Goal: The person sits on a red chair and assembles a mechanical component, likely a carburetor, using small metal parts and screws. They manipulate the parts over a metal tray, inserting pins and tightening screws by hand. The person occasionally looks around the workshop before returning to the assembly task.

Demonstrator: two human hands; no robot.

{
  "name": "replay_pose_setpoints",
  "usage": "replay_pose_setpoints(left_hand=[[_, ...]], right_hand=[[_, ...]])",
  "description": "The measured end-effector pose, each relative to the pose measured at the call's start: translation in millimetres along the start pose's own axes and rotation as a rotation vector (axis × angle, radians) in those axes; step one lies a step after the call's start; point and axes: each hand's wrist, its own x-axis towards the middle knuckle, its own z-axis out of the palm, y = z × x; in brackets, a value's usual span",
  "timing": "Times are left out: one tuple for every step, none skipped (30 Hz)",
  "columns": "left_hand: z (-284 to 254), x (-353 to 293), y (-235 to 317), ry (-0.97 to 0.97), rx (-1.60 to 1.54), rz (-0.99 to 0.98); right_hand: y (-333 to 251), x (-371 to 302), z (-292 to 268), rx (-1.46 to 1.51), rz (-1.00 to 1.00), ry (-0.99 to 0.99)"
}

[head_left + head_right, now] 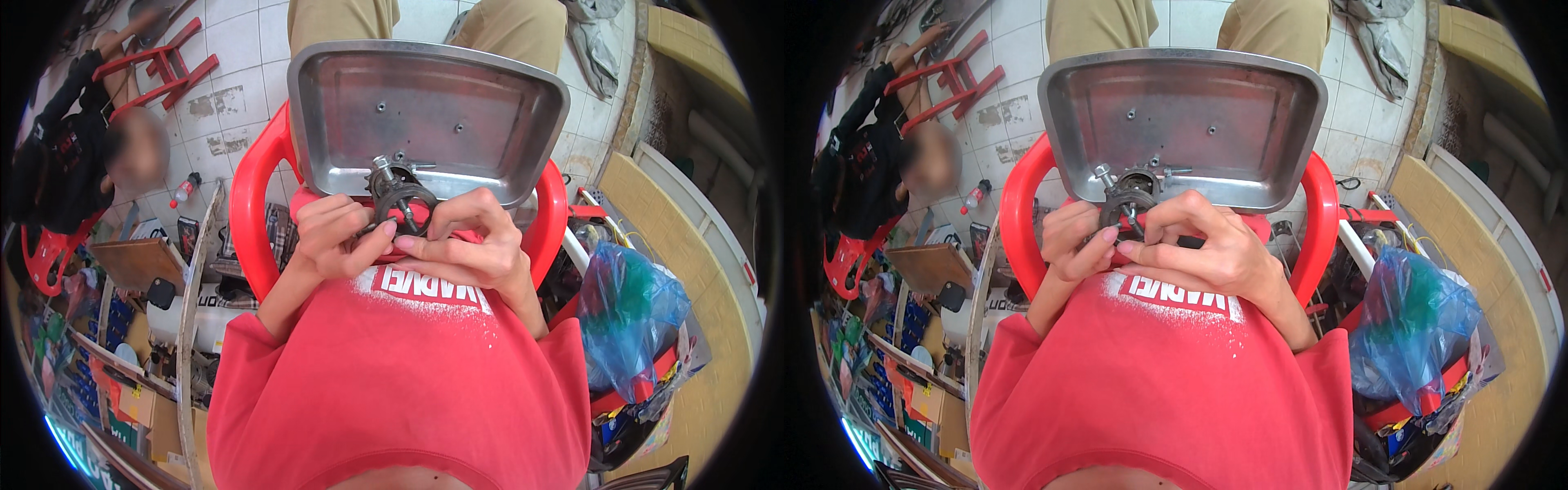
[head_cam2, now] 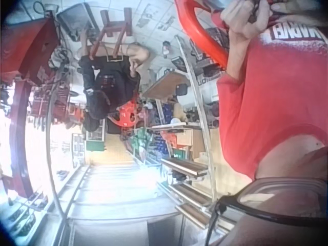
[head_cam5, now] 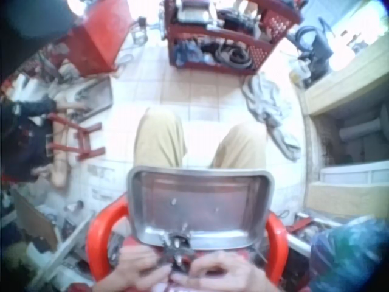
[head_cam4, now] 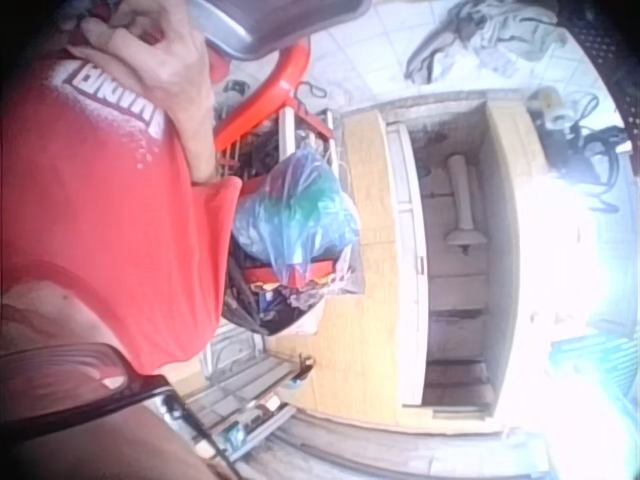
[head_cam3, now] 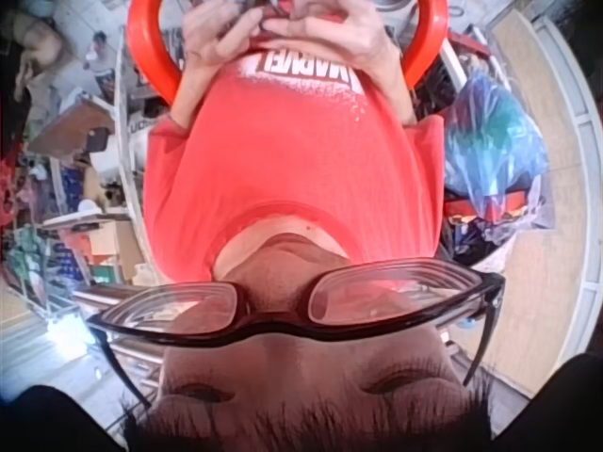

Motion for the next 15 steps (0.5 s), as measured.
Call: replay_pose_setpoints(left_hand=[[0,-1,2,0.01,0.006,0.004],[1,-2,4,0.021,0.012,0.008],[2,-2,5,0.031,0.017,0.013],[2,-3,5,0.032,0.012,0.024],[3,-4,3,0.033,0.008,0.036],[3,-4,2,0.034,0.003,0.048],[4,-4,1,0.038,-0.005,0.059],[4,-5,-1,0.041,-0.012,0.069],[5,-5,-2,0.045,-0.019,0.08],[5,-6,-3,0.048,-0.034,0.071],[5,-7,-4,0.051,-0.05,0.062],[6,-8,-4,0.06,-0.055,0.062],[8,-10,-5,0.074,-0.054,0.059],[10,-12,-6,0.093,-0.043,0.063],[11,-13,-6,0.097,-0.037,0.063]], right_hand=[[0,0,2,0.021,-0.001,0.018],[1,-1,2,0.031,-0.006,0.003],[2,-3,1,0.041,-0.011,-0.012],[3,-5,1,0.05,-0.015,-0.027],[4,-6,2,0.061,-0.012,-0.025],[5,-8,3,0.071,-0.009,-0.024],[5,-9,3,0.08,-0.007,-0.022],[5,-9,3,0.084,-0.015,-0.033],[6,-9,2,0.087,-0.023,-0.045],[7,-8,2,0.089,-0.031,-0.055],[6,-7,2,0.113,-0.038,-0.036],[6,-5,3,0.137,-0.045,-0.018],[6,-3,3,0.164,-0.056,-0.007],[8,-8,4,0.214,0.008,0.053],[12,-17,4,0.263,0.073,0.112]])
